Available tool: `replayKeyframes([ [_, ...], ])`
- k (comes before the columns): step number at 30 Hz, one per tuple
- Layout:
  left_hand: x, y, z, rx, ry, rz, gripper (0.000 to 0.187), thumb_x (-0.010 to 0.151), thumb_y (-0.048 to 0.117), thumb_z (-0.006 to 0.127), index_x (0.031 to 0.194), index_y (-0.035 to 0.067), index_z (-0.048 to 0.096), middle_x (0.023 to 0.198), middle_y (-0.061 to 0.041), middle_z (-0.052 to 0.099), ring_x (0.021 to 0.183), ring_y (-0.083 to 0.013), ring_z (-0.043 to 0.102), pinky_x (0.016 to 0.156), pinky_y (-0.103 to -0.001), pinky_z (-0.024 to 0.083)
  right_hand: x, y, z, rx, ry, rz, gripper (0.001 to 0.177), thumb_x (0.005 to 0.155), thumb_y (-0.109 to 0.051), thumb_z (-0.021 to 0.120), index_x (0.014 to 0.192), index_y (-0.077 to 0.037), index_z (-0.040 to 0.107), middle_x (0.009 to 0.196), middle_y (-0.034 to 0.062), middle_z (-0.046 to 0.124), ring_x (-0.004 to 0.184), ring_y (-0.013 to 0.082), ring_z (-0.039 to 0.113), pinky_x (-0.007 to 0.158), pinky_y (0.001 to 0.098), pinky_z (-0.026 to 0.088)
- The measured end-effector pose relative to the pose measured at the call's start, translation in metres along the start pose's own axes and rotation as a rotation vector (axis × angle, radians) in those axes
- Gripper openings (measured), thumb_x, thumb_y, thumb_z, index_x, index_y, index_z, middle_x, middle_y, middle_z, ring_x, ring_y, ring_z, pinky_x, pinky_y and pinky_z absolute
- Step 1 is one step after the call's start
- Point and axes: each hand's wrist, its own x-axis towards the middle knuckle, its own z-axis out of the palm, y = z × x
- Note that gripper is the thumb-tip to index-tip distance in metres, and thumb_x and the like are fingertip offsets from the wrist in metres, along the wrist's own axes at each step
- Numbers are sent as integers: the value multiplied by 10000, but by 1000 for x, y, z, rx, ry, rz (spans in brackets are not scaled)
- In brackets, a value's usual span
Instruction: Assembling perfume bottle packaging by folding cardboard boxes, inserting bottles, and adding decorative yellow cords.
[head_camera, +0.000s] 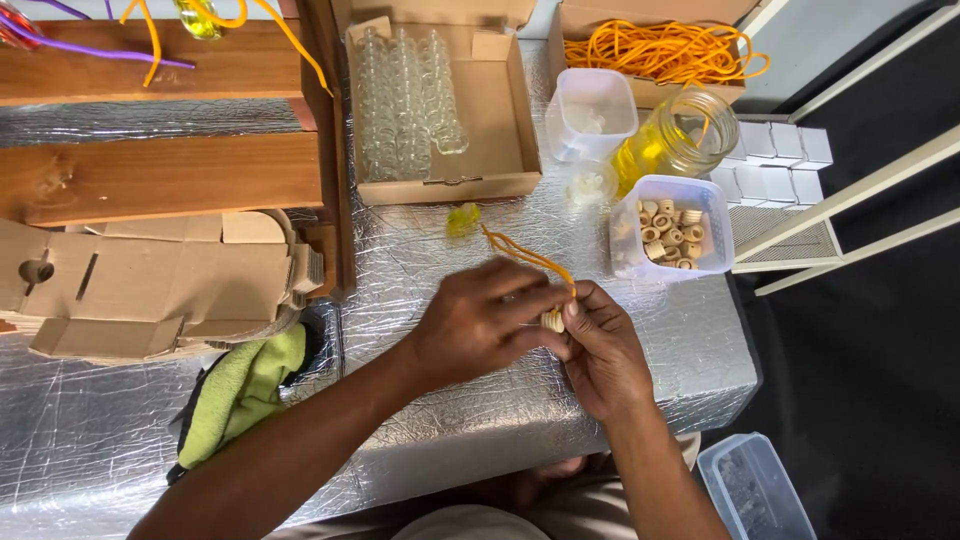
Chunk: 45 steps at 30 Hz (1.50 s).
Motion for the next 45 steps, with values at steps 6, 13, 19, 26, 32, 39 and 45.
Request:
replayKeyframes([
  [6,-11,-1,10,-86,-52,-126,284,933,176,771,1182,46,727,959,-122,721,881,-283,754,729,-349,653,-1,6,-3,-7,99,-68,230,965,-146,701,1028,58,616,886,198,687,729,193,709,651,229,613],
  [13,-12,-1,14,-177,-89,-236,228,919,115,770,1140,72,737,941,-123,719,860,-289,754,715,-362,639,-7,-1,6,-348,153,-389,123,938,-27,719,962,57,633,864,187,712,756,170,696,668,271,586],
  [19,-11,-1,12,-171,-187,-307,215,915,73,750,1129,65,731,920,-161,716,842,-313,757,705,-382,634,-11,-5,11,-503,155,-571,121,898,52,740,964,80,643,853,215,717,770,203,723,663,310,611],
  [26,-17,-3,15,-125,-295,-355,224,898,84,765,1111,24,731,899,-202,712,828,-348,752,696,-405,623,-11,3,13,-594,181,-698,117,856,93,770,889,71,660,807,190,700,739,184,681,653,309,569],
  [32,-13,-3,11,-174,-317,-421,224,889,87,770,1098,21,724,871,-204,707,812,-368,750,688,-425,621,-13,-5,34,-682,191,-774,132,802,105,817,835,57,699,804,195,714,747,227,708,685,334,557],
  [39,-8,-3,11,-321,-201,-518,215,877,46,782,1088,38,740,853,-187,716,778,-306,753,626,-349,609,-10,-15,39,-788,235,-770,105,832,48,837,862,18,741,827,148,709,767,167,657,685,305,500],
  [45,-14,-9,17,-286,-192,-512,192,834,12,806,1015,40,750,820,-171,712,724,-304,749,566,-339,596,-6,3,27,-485,167,-601,80,850,55,790,881,62,716,758,180,702,673,135,631,614,294,560],
])
